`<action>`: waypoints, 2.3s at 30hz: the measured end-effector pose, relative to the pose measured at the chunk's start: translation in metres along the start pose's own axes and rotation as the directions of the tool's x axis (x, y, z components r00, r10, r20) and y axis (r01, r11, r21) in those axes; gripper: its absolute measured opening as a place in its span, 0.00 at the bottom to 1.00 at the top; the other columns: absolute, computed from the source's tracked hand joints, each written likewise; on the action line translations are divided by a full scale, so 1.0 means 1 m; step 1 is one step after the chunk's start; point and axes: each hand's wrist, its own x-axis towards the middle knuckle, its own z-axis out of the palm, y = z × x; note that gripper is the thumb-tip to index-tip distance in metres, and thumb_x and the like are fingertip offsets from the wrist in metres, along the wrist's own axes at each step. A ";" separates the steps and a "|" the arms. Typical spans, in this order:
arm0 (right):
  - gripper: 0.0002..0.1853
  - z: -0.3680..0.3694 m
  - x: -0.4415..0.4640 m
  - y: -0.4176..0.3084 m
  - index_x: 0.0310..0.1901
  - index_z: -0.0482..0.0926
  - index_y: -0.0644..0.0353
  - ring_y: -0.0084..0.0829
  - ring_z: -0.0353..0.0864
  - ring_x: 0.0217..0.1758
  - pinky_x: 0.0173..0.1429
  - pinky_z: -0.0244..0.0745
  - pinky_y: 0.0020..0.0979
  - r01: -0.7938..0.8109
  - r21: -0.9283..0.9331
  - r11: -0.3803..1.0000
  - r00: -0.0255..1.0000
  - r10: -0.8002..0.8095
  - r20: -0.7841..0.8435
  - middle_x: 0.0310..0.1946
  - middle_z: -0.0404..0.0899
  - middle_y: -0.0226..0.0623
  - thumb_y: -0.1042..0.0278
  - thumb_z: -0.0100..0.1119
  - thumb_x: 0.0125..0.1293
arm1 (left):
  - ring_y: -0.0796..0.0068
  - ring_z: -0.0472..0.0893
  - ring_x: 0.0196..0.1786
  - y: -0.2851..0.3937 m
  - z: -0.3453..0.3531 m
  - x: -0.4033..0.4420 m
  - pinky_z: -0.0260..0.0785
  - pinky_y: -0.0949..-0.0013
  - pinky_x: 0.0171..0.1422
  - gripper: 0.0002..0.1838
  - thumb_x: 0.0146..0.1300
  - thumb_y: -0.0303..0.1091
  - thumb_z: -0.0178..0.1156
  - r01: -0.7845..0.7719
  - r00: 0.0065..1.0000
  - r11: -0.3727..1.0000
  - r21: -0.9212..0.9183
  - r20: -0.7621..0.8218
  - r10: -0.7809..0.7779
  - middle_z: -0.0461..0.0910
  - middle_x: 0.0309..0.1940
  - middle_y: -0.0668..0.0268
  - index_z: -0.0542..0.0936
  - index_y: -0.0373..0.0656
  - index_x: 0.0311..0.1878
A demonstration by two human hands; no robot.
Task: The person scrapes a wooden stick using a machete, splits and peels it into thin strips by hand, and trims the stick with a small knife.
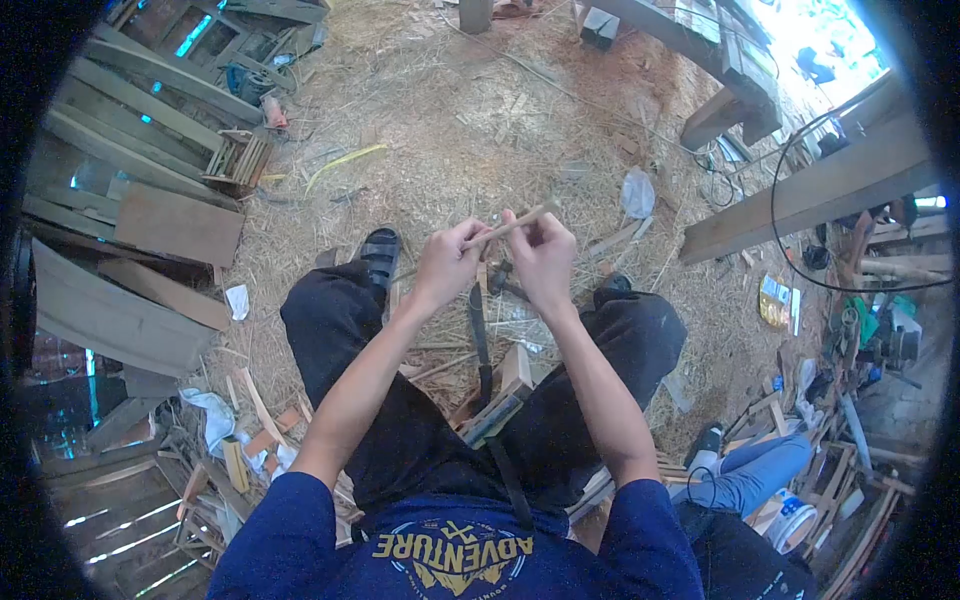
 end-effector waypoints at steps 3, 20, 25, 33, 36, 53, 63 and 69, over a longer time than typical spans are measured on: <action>0.14 0.000 0.003 0.006 0.29 0.76 0.63 0.15 0.63 0.20 0.24 0.58 0.27 0.130 -0.163 0.978 0.991 -0.130 0.014 0.15 0.69 0.25 0.67 0.68 0.69 | 0.63 0.86 0.28 -0.013 0.005 -0.001 0.74 0.62 0.33 0.09 0.73 0.36 0.60 -0.070 0.995 0.997 -0.017 -0.073 0.069 0.85 0.26 0.58 0.85 0.42 0.44; 0.16 -0.023 0.009 -0.008 0.35 0.80 0.62 0.38 0.85 0.26 0.33 0.77 0.38 0.009 -0.418 0.909 0.995 0.033 0.092 0.23 0.83 0.41 0.56 0.67 0.60 | 0.54 0.86 0.29 0.001 0.002 -0.015 0.73 0.58 0.30 0.10 0.72 0.38 0.64 -0.162 0.976 0.973 0.162 -0.122 0.182 0.83 0.26 0.52 0.82 0.40 0.41; 0.15 -0.019 0.004 -0.007 0.39 0.82 0.60 0.42 0.85 0.27 0.34 0.77 0.42 0.085 -0.564 0.822 0.995 -0.098 0.008 0.23 0.83 0.40 0.57 0.65 0.59 | 0.53 0.85 0.27 0.002 0.006 -0.017 0.72 0.58 0.29 0.09 0.72 0.36 0.63 -0.212 0.959 0.957 0.198 -0.146 0.243 0.82 0.25 0.52 0.81 0.40 0.41; 0.15 -0.014 0.006 -0.009 0.29 0.74 0.61 0.49 0.83 0.26 0.31 0.76 0.47 0.188 -0.683 0.706 0.976 -0.209 0.053 0.21 0.80 0.44 0.58 0.60 0.64 | 0.53 0.84 0.25 0.002 0.005 -0.016 0.70 0.58 0.27 0.09 0.73 0.37 0.63 -0.223 0.956 0.963 0.150 -0.159 0.246 0.81 0.23 0.52 0.80 0.40 0.41; 0.13 -0.010 0.008 -0.001 0.30 0.74 0.61 0.49 0.83 0.27 0.32 0.75 0.48 0.236 -0.680 0.695 0.963 -0.262 0.066 0.22 0.79 0.46 0.60 0.59 0.65 | 0.53 0.84 0.25 0.001 0.004 -0.017 0.70 0.57 0.26 0.09 0.73 0.37 0.63 -0.215 0.958 0.965 0.150 -0.159 0.238 0.80 0.23 0.52 0.80 0.41 0.41; 0.13 -0.013 0.006 -0.008 0.51 0.80 0.56 0.41 0.86 0.32 0.40 0.79 0.40 0.154 -0.416 0.896 0.988 -0.152 0.040 0.37 0.86 0.42 0.67 0.60 0.65 | 0.54 0.84 0.25 -0.003 0.003 -0.021 0.72 0.57 0.26 0.08 0.72 0.35 0.63 -0.203 0.963 0.965 0.163 -0.144 0.227 0.83 0.24 0.54 0.79 0.42 0.39; 0.17 -0.026 0.010 0.007 0.54 0.80 0.56 0.32 0.85 0.34 0.41 0.79 0.36 0.253 -0.389 0.886 0.957 -0.171 0.233 0.45 0.85 0.37 0.70 0.62 0.62 | 0.64 0.84 0.24 -0.004 -0.001 -0.023 0.71 0.62 0.28 0.06 0.72 0.32 0.63 -0.185 0.980 0.975 0.121 -0.056 0.193 0.83 0.24 0.56 0.82 0.40 0.42; 0.14 -0.022 0.010 0.021 0.53 0.77 0.63 0.26 0.85 0.32 0.33 0.77 0.31 0.050 -0.084 0.995 0.999 -0.049 0.010 0.32 0.84 0.39 0.71 0.60 0.68 | 0.82 0.78 0.23 -0.002 -0.004 -0.023 0.68 0.70 0.28 0.10 0.75 0.35 0.59 0.002 0.986 0.990 -0.143 0.167 0.022 0.84 0.21 0.64 0.82 0.37 0.44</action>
